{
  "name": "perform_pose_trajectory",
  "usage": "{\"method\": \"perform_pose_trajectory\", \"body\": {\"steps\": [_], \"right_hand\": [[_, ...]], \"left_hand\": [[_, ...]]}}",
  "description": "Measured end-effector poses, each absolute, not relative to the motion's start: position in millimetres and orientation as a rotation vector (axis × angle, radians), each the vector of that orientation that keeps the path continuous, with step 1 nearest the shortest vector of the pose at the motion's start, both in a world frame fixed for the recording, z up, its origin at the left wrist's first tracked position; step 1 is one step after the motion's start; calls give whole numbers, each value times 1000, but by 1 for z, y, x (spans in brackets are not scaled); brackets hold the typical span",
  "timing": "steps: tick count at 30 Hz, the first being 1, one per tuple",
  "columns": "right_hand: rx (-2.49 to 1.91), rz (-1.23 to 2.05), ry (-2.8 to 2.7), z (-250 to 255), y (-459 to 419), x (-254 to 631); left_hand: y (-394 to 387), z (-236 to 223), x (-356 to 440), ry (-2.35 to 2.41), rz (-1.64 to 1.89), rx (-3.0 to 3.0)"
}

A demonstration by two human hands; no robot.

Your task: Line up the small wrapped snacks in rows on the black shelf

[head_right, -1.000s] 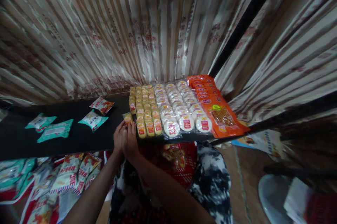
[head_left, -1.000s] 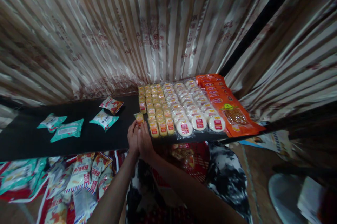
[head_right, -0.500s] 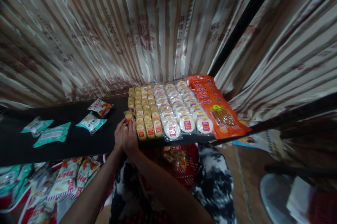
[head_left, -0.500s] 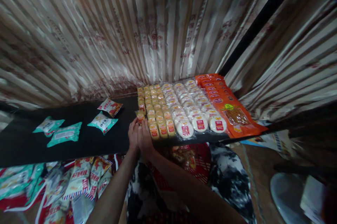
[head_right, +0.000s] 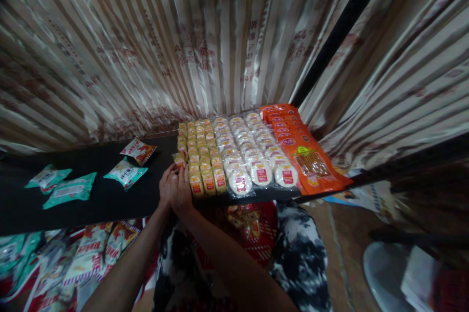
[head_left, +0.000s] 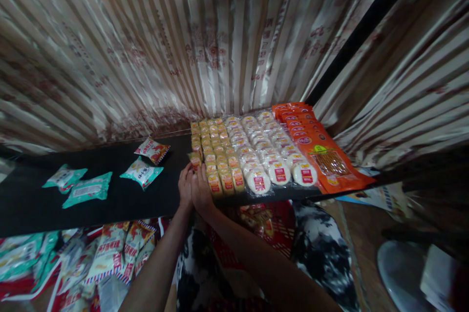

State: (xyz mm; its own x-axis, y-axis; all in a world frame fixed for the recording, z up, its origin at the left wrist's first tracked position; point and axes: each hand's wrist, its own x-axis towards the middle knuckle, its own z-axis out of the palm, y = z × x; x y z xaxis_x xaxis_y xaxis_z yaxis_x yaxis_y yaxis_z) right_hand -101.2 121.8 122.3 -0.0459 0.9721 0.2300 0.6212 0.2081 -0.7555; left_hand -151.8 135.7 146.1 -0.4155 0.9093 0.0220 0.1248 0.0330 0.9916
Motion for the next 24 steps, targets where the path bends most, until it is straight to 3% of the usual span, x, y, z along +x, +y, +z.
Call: {"method": "perform_pose_trajectory", "body": {"steps": [24], "right_hand": [[-1487, 614, -1685, 123, 126, -101]], "left_hand": [[142, 151, -150, 1513, 1434, 977]]}}
